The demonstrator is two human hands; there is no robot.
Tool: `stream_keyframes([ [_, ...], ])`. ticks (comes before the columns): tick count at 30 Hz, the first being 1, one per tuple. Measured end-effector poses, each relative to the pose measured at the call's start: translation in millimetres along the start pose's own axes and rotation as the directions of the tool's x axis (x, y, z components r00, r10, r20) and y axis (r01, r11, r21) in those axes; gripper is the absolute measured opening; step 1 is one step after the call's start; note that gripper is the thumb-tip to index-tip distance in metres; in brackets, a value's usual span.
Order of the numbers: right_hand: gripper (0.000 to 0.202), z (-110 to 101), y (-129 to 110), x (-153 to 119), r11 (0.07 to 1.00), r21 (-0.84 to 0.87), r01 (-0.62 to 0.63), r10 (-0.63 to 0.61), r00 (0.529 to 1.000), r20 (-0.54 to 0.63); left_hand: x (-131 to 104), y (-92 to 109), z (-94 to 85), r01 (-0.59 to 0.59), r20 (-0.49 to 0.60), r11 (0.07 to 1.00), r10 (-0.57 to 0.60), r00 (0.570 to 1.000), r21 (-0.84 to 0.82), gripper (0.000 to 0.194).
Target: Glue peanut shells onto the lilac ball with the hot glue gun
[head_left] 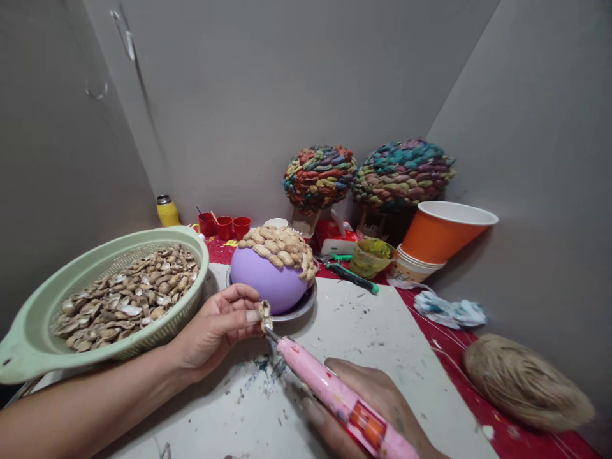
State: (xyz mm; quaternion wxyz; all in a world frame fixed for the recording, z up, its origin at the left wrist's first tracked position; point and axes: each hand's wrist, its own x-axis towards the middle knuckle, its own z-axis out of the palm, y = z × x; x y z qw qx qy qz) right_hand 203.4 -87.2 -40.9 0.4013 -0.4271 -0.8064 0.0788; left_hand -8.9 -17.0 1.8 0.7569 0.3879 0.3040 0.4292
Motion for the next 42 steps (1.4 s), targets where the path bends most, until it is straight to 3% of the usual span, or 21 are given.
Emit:
stream_keyframes([
  [5, 0.029, -2.6, 0.0, -1.8, 0.999, -0.021, 0.043, -0.04, 0.995, 0.091, -0.8, 0.1, -0.4, -0.003, -0.008, 1.0, 0.003, 1.0, -0.007, 0.027],
  [14, 0.03, -2.6, -4.1, 1.6, 0.992, -0.068, 0.104, -0.102, 0.994, 0.032, 1.0, -2.0, -3.5, -0.023, -0.007, 1.0, 0.023, 1.0, -0.005, 0.023],
  [26, 0.027, -4.3, -3.3, 2.4, 0.992, -0.065, 0.112, -0.11, 0.993, 0.041, -0.2, 2.4, 0.4, -0.031, -0.017, 0.999, 0.03, 0.999, -0.028, 0.024],
  [35, 0.033, -6.5, -5.1, 2.2, 0.988, -0.111, 0.11, -0.103, 0.992, 0.068, 0.3, 3.8, 0.2, -0.042, -0.014, 0.999, 0.042, 0.999, -0.014, 0.026],
  [42, 0.032, -3.8, -4.7, 2.3, 0.997, -0.06, 0.057, -0.056, 0.998, 0.016, -0.6, 4.6, 0.6, -0.042, -0.026, 0.999, 0.041, 0.999, -0.009, 0.026],
])
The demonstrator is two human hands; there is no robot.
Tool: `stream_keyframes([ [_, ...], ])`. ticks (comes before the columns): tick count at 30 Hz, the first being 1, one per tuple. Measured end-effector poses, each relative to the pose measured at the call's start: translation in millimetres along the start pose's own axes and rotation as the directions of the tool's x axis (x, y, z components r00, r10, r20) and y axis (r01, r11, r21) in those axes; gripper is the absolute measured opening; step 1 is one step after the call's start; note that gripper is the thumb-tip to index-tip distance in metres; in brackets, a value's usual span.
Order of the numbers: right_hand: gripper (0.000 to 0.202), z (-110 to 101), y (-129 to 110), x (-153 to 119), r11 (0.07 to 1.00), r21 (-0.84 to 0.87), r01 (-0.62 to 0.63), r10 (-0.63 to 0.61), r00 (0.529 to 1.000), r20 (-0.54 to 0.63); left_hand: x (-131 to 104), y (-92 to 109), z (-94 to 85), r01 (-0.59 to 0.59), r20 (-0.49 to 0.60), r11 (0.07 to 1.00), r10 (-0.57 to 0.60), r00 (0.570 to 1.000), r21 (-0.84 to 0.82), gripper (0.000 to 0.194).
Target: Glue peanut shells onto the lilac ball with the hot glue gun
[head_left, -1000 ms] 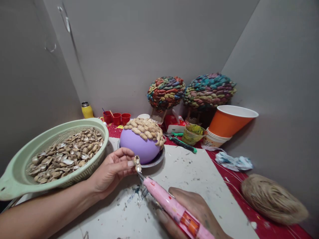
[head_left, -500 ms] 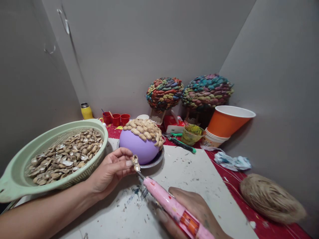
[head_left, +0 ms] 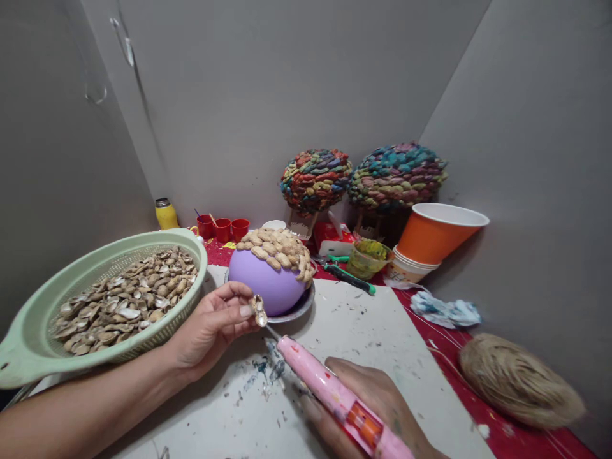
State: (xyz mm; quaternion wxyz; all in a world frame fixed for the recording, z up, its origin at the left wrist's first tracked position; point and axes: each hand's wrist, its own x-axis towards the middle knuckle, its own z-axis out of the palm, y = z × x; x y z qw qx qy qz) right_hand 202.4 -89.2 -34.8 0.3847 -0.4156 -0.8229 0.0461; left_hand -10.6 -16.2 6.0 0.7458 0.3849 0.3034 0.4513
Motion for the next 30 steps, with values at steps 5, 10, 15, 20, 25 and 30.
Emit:
stream_keyframes([
  [5, 0.031, 6, 4, -5, 0.999, 0.026, -0.042, 0.043, 0.998, -0.043, 0, 1, 1.1, -0.001, 0.002, 1.0, 0.001, 1.0, -0.005, 0.025],
  [10, 0.031, 11, 9, -8, 0.999, 0.036, -0.028, 0.03, 0.997, -0.074, 1, 0, 0.4, 0.003, 0.005, 1.0, -0.003, 1.0, -0.007, 0.026],
  [15, 0.029, 9, 10, -7, 0.999, 0.041, -0.009, 0.012, 0.997, -0.079, -6, 5, 3.5, 0.012, 0.024, 1.0, -0.012, 1.0, -0.014, 0.024],
  [20, 0.023, 3, 9, -4, 0.993, 0.088, 0.075, -0.072, 0.997, -0.034, -23, 25, 13.7, -0.084, 0.088, 0.996, 0.087, 0.992, -0.039, 0.023],
  [25, 0.02, 15, 15, -3, 0.954, -0.156, 0.256, -0.232, 0.96, 0.157, -39, 53, 21.6, -0.249, 0.09, 0.964, 0.257, 0.962, -0.089, 0.023],
  [30, 0.018, 14, 5, 7, 0.935, -0.349, 0.058, 0.082, 0.925, 0.372, -47, 74, 19.1, -0.385, 0.037, 0.917, 0.39, 0.92, -0.102, 0.024],
])
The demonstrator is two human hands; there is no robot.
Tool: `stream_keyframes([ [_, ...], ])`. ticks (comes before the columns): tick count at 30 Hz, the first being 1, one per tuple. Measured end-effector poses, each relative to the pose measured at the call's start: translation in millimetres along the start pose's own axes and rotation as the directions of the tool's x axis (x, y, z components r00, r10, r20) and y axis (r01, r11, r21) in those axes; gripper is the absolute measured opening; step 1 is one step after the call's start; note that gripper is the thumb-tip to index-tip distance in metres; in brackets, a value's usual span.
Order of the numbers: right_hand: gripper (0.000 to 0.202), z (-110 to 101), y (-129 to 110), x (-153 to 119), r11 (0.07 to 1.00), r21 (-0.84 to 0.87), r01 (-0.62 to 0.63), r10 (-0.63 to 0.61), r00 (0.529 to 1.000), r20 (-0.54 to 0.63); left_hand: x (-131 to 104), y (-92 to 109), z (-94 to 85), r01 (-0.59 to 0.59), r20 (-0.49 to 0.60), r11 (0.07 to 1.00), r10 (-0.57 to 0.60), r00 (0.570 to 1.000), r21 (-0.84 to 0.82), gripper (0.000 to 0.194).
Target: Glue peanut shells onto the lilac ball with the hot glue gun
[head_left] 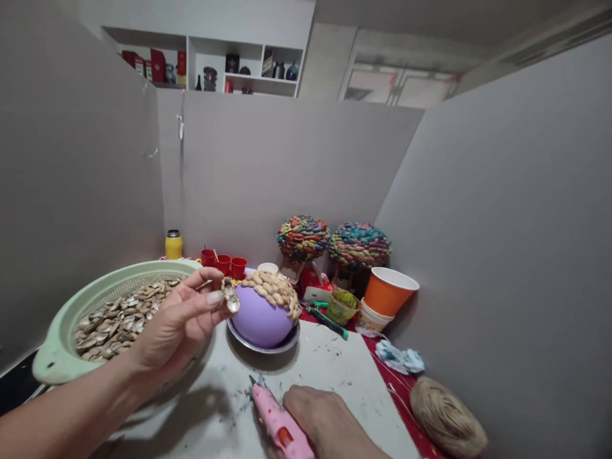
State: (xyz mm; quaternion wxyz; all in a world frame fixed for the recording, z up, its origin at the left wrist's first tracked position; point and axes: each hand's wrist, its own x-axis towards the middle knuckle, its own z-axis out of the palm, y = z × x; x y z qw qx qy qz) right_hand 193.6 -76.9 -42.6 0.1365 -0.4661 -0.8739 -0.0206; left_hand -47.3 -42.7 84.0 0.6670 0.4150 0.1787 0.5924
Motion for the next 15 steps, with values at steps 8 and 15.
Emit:
stream_keyframes([
  [8, 0.027, -50, -4, -8, 0.989, 0.058, -0.136, 0.11, 0.938, 0.328, 3, 15, -2.8, -0.11, -0.016, 0.989, 0.112, 0.994, 0.094, 0.022],
  [15, 0.023, -105, 21, 18, 0.95, 0.292, -0.109, 0.066, 0.986, 0.154, -1, 24, -0.8, -0.128, -0.025, 0.979, 0.134, 0.991, 0.158, 0.021],
])
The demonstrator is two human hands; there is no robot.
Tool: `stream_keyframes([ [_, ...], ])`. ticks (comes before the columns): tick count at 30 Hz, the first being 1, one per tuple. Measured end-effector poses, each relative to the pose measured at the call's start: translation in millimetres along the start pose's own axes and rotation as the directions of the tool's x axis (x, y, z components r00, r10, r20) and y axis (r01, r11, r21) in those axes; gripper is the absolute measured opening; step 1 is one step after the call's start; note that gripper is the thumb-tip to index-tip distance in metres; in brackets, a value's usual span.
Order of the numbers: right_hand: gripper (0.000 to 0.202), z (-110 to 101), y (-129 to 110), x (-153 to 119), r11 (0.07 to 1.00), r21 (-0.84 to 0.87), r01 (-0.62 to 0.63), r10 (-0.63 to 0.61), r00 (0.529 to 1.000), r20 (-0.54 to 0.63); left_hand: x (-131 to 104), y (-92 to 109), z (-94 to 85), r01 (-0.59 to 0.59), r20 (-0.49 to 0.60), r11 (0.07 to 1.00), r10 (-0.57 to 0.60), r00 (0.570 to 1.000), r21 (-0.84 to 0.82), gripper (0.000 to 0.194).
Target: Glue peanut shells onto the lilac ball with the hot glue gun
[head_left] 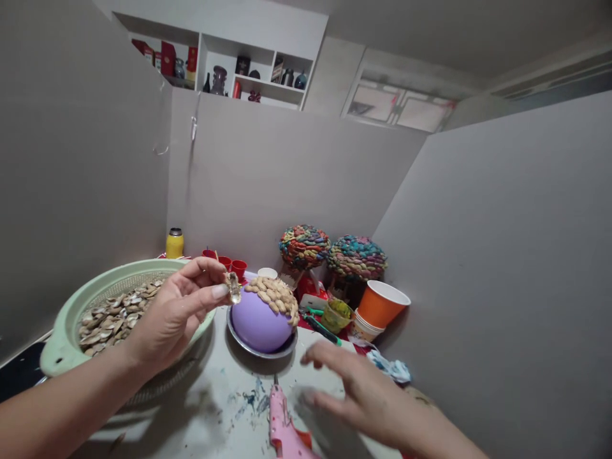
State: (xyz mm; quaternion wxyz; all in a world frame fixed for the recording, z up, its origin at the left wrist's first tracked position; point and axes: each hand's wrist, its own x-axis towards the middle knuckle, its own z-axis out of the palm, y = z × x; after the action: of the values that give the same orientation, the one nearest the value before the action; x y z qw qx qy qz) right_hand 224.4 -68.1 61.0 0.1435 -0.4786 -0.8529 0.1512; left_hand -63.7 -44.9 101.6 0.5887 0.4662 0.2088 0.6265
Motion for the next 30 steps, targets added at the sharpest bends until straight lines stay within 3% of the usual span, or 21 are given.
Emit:
stream_keyframes([
  [2, 0.028, -15, 8, 27, 0.995, 0.084, 0.061, -0.045, 0.982, -0.181, -1, 4, -2.4, 0.006, -0.006, 0.998, -0.006, 1.0, 0.059, 0.02],
  [4, 0.041, -21, 21, 60, 0.986, 0.151, 0.064, -0.01, 0.942, -0.334, -1, 10, -5.0, 0.005, -0.001, 0.99, -0.005, 1.0, 0.14, 0.02],
  [6, 0.059, -22, 35, 92, 0.983, 0.17, 0.067, 0.003, 0.924, -0.381, 0, 16, -6.8, -0.017, 0.015, 0.973, 0.014, 1.0, 0.231, 0.02],
  [11, 0.076, -12, 65, 147, 0.955, 0.289, 0.068, 0.013, 0.962, -0.272, 10, 22, -7.3, -0.1, 0.139, 0.87, 0.037, 0.99, 0.483, 0.013],
  [14, 0.068, -5, 75, 157, 0.919, 0.39, 0.06, 0.003, 0.987, -0.159, 21, 15, -7.8, -0.216, 0.236, 0.715, 0.074, 0.969, 0.665, 0.008],
  [16, 0.059, -2, 78, 158, 0.888, 0.457, 0.061, -0.011, 0.994, -0.111, 28, 7, -8.3, -0.339, 0.336, 0.552, 0.111, 0.935, 0.762, 0.008],
  [19, 0.05, 2, 81, 157, 0.835, 0.542, 0.089, -0.034, 0.993, -0.111, 40, -5, -8.0, -0.526, 0.52, 0.333, 0.117, 0.846, 0.782, 0.009],
  [25, 0.049, 11, 88, 158, 0.743, 0.656, 0.132, -0.057, 0.989, -0.134, 56, -27, -9.1, -0.781, 0.775, 0.073, 0.093, 0.625, 0.621, 0.016],
  [27, 0.049, 15, 92, 159, 0.72, 0.678, 0.147, -0.069, 0.988, -0.141, 59, -34, -11.1, -0.801, 0.8, 0.005, 0.058, 0.598, 0.598, 0.016],
  [30, 0.046, 20, 96, 161, 0.695, 0.7, 0.164, -0.085, 0.985, -0.147, 64, -44, -12.8, -0.805, 0.805, -0.042, 0.003, 0.593, 0.592, 0.014],
])
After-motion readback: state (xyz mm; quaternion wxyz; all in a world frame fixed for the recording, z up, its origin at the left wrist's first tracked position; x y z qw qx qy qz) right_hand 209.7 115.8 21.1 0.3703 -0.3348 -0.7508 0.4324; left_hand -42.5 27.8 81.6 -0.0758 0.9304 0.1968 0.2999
